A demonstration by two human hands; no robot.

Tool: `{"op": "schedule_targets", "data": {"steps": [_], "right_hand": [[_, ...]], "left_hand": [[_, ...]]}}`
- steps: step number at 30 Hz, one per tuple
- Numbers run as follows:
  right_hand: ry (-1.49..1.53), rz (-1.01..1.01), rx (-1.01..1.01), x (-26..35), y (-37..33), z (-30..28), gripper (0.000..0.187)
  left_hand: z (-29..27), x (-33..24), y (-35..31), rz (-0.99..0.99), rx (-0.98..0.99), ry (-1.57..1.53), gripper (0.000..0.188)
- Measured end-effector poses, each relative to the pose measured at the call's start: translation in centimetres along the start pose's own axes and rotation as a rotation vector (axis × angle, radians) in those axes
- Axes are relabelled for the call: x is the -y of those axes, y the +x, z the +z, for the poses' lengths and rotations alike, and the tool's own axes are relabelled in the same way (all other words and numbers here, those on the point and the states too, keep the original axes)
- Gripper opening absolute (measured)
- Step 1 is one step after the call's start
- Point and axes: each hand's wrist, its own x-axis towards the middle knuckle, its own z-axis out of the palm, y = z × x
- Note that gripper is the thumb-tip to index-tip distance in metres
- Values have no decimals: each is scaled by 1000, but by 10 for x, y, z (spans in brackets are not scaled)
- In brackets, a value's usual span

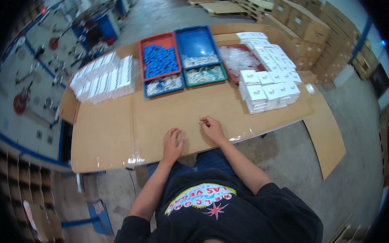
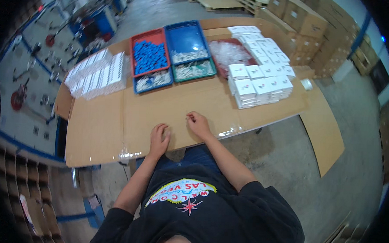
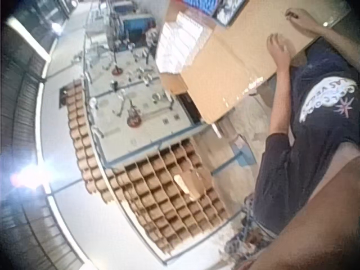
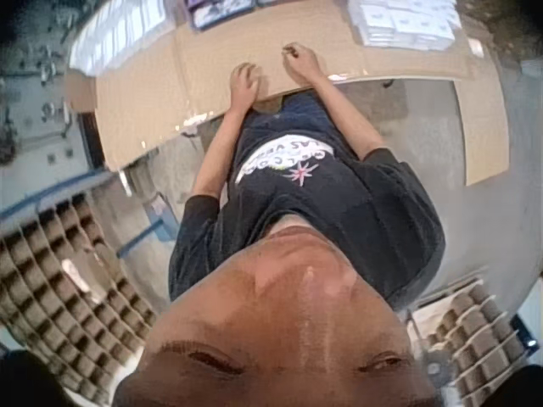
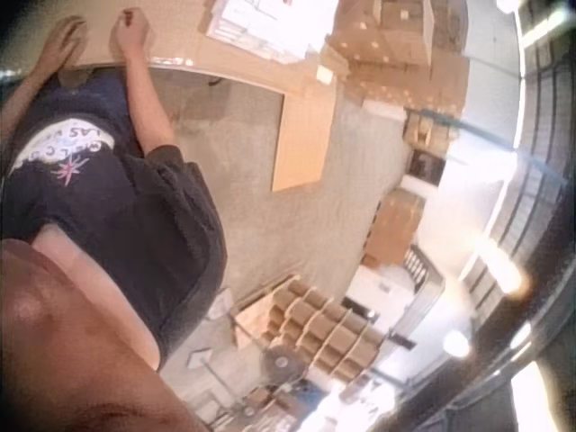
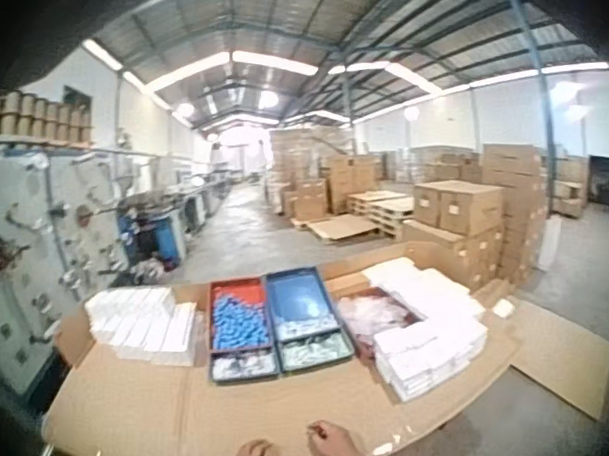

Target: Assembling small electronic component housings by inserting internal parts and snapping them together.

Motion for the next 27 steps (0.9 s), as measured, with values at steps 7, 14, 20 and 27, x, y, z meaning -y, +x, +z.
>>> {"op": "schedule_targets", "data": {"steps": [7,14,20,27], "right_hand": [[5,90,-277,18,0,-64,18],[-620,-216,-652,48,76,-179,29],[-965,50,-573,32,135,-204,65],[-1107,173,-403,22,168,-192,71]], "left_hand": [[2,1,7,-173,-47,-191,24],[-34,-72,30,-205,81,-524,21],[-156,-228,96,521,359,-880,16],[-208,-288,145,1009,127,-874,24]]}}
